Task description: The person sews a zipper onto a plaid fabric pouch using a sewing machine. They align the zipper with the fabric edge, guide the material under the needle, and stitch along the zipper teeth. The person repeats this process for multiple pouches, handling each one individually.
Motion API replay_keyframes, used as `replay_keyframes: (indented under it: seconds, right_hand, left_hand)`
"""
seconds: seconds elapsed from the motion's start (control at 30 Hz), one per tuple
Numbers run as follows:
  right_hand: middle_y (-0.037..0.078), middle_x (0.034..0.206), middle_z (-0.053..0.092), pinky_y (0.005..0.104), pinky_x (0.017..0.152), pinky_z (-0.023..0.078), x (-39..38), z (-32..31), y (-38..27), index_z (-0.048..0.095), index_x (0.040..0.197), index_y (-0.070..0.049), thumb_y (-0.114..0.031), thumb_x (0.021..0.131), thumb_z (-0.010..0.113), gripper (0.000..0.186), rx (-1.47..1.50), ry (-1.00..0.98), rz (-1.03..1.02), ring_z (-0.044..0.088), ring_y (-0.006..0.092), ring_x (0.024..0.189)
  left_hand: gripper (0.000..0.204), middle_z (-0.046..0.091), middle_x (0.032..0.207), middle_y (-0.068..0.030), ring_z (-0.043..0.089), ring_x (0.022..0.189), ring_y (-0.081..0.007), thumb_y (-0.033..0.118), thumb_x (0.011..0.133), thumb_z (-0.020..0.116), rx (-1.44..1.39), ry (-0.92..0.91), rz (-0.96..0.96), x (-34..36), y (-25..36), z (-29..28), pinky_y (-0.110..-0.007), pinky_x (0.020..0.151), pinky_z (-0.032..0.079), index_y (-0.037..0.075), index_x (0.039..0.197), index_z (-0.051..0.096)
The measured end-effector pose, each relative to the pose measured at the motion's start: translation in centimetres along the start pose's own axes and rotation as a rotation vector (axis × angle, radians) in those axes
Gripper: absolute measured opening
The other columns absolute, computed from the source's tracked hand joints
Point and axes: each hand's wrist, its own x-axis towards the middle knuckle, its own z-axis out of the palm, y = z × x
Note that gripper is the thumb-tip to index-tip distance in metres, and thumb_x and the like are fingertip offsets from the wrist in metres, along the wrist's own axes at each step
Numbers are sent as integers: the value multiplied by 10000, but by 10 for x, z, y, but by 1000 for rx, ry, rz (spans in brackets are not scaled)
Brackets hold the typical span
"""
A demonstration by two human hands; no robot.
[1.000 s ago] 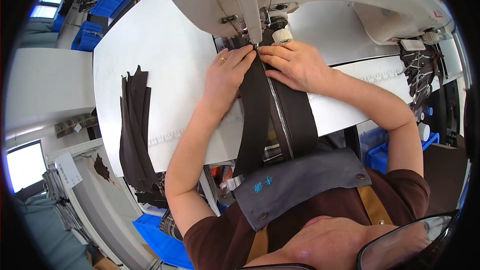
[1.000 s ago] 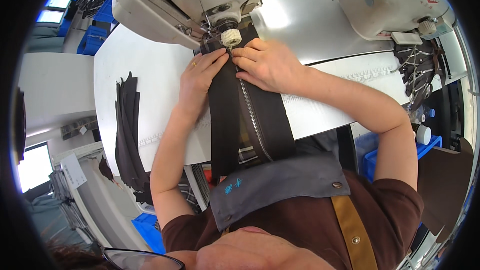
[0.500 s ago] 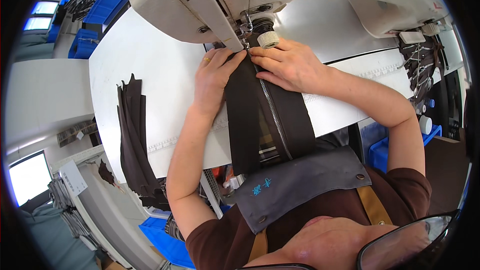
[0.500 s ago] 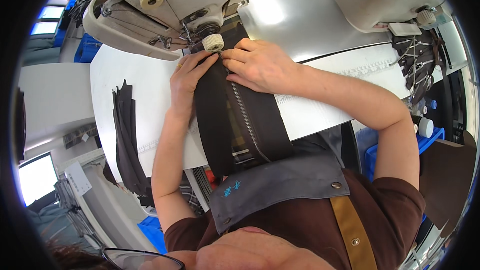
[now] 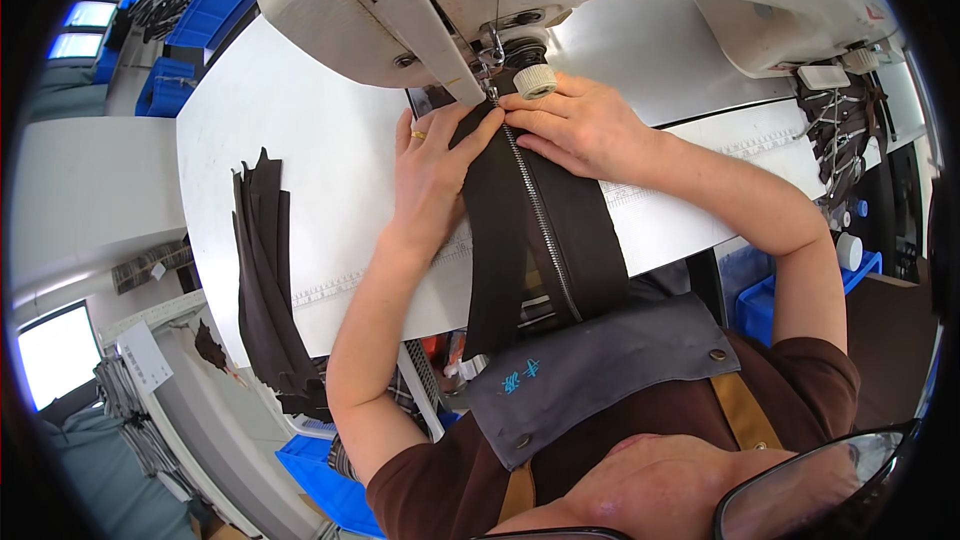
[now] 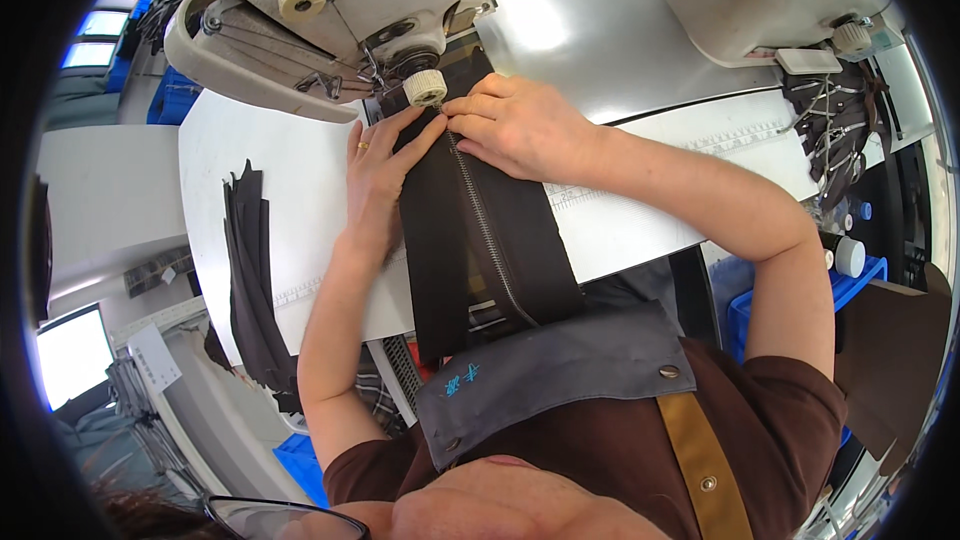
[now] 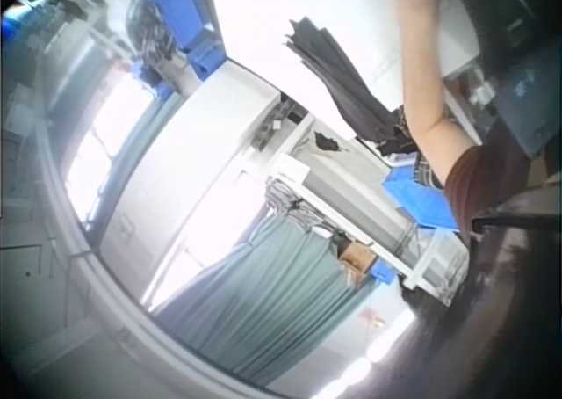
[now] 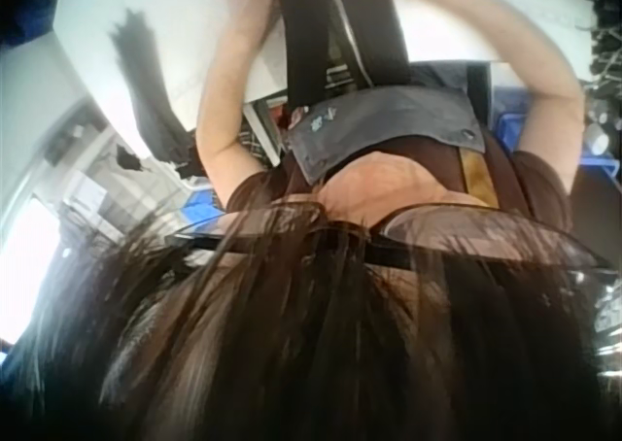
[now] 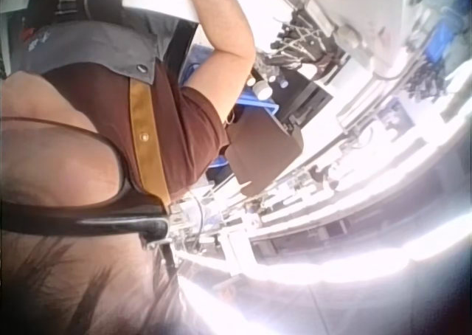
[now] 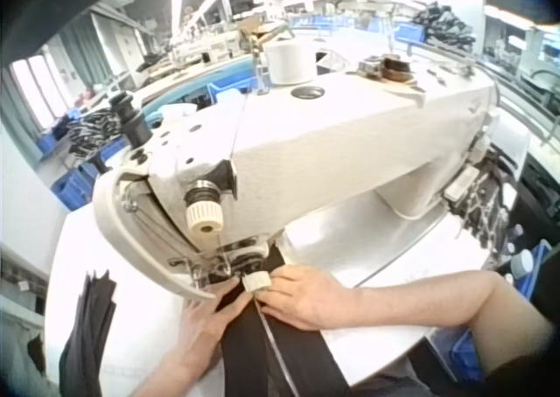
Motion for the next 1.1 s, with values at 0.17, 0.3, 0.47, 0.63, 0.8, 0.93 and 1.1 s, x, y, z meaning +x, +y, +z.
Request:
replay_keyframes:
  seconds: [0.17, 0.3, 0.47, 0.63, 0.8, 0.93, 1.1]
  right_hand:
    - [33, 1063, 650, 318, 737, 503, 1, -1, -2, 649, 996, -58, -159, 774, 681, 246, -12, -3, -1, 610, 213, 856]
    - [37, 1097, 636, 343, 786, 486, 0, -1, -1, 631, 1037, -63, -176, 776, 683, 289, 12, -31, 7, 599, 229, 879]
    - [87, 1208, 572, 473, 1015, 332, 10, -13, 11, 513, 1238, -68, -370, 811, 644, 539, -121, -163, 65, 525, 297, 1069]
    - [116, 1315, 486, 522, 1042, 276, 1, -9, 15, 493, 1255, -48, -606, 812, 513, 713, -195, -300, 61, 406, 325, 1238]
    - [115, 1338, 467, 517, 1021, 311, 5, -8, 16, 520, 1224, -35, -625, 807, 504, 723, -206, -294, 101, 393, 321, 1265]
    - [110, 1211, 551, 492, 995, 332, 4, -22, 14, 562, 1180, -49, -510, 795, 607, 602, -159, -95, 71, 481, 321, 1138]
    - [108, 988, 623, 348, 867, 411, -12, -170, 27, 621, 1063, -58, -284, 805, 656, 345, -332, 264, 78, 554, 251, 934]
  left_hand:
    - [468, 559, 1126, -54, 530, 1080, -227, 114, 706, 637, 75, 12, 2, -2, 4, 1, -536, 1010, 295, 174, 1169, 607]
    - [462, 575, 1148, -52, 529, 1085, -221, 135, 707, 642, 90, 28, 30, -2, 3, 3, -555, 1008, 284, 162, 1167, 608]
    - [471, 574, 1189, -59, 510, 1112, -224, 202, 713, 669, 94, 20, -16, -2, 9, 2, -599, 993, 265, 159, 1177, 604]
    - [467, 565, 1216, -66, 485, 1146, -240, 293, 746, 688, 117, -24, -59, -7, 9, 3, -612, 993, 253, 182, 1190, 601]
    - [475, 571, 1200, -71, 485, 1149, -253, 328, 754, 689, 80, -11, -57, 0, 4, 3, -616, 993, 247, 188, 1199, 597]
    - [487, 587, 1149, -79, 493, 1134, -262, 358, 749, 695, 65, -1, -66, 2, 4, 3, -614, 995, 246, 179, 1192, 602]
    - [491, 602, 1163, -104, 506, 1140, -267, 334, 724, 726, 35, 7, -105, 3, 7, 3, -580, 1020, 231, 175, 1177, 625]
